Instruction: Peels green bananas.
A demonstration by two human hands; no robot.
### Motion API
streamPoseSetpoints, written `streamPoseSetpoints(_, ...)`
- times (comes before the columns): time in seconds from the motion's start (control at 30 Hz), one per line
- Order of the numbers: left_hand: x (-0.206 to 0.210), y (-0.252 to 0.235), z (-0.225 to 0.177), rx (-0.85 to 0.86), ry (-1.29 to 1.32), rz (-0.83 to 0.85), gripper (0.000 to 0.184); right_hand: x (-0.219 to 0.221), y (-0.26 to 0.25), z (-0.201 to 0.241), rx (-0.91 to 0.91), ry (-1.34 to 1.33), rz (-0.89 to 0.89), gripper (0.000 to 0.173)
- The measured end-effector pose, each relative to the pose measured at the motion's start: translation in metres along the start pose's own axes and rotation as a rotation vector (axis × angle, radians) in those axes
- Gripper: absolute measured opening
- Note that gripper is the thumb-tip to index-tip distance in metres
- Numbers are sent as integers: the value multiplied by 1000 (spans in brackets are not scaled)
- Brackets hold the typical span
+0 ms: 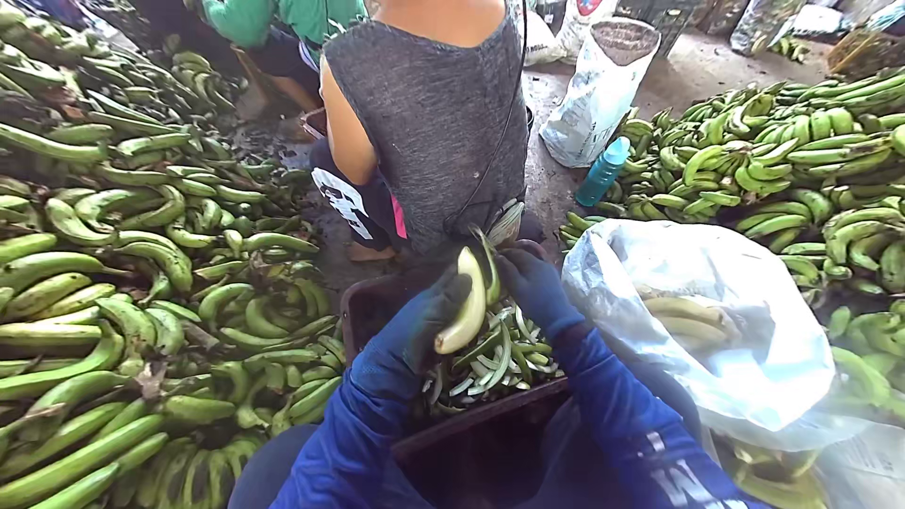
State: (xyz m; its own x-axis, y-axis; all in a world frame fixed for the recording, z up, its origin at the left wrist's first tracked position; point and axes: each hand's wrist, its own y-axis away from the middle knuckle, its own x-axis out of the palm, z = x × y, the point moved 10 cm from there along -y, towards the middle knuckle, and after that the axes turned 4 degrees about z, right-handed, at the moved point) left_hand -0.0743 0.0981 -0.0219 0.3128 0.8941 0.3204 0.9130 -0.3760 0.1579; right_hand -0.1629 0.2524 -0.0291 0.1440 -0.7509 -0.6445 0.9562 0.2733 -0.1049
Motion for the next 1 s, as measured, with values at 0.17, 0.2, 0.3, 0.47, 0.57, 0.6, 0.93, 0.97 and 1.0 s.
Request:
streamPoseSetpoints(0.17,-36,-7,-2,168,366,-196,41,-9,21,8,-4,-67,-125,51)
streamPoseSetpoints(0.2,-44,-6,0,187,470,-255,37,-7,26,11,-9,-61,-129,52)
streamPoseSetpoints(0.3,-56,-4,2,230,726,-352,33,0,37,25,-137,-73,-154,50)
streamPoseSetpoints(0.47,-61,-2,3,245,808,-395,39,23,51,55,-392,-48,-111,43)
streamPoseSetpoints(0.57,-56,0,1,195,715,-425,36,23,50,58,-430,-21,-101,39)
streamPoseSetpoints(0.6,-55,0,0,179,646,-428,36,22,50,59,-446,-9,-107,39)
streamPoseSetpoints(0.93,-30,3,3,-10,9,-202,32,16,11,25,-136,-109,159,38)
streamPoseSetpoints(0.97,-37,1,12,-42,78,-252,30,17,10,22,-106,-118,185,36)
streamPoseSetpoints(1.0,-40,0,17,-64,113,-276,29,18,9,20,-82,-128,200,35)
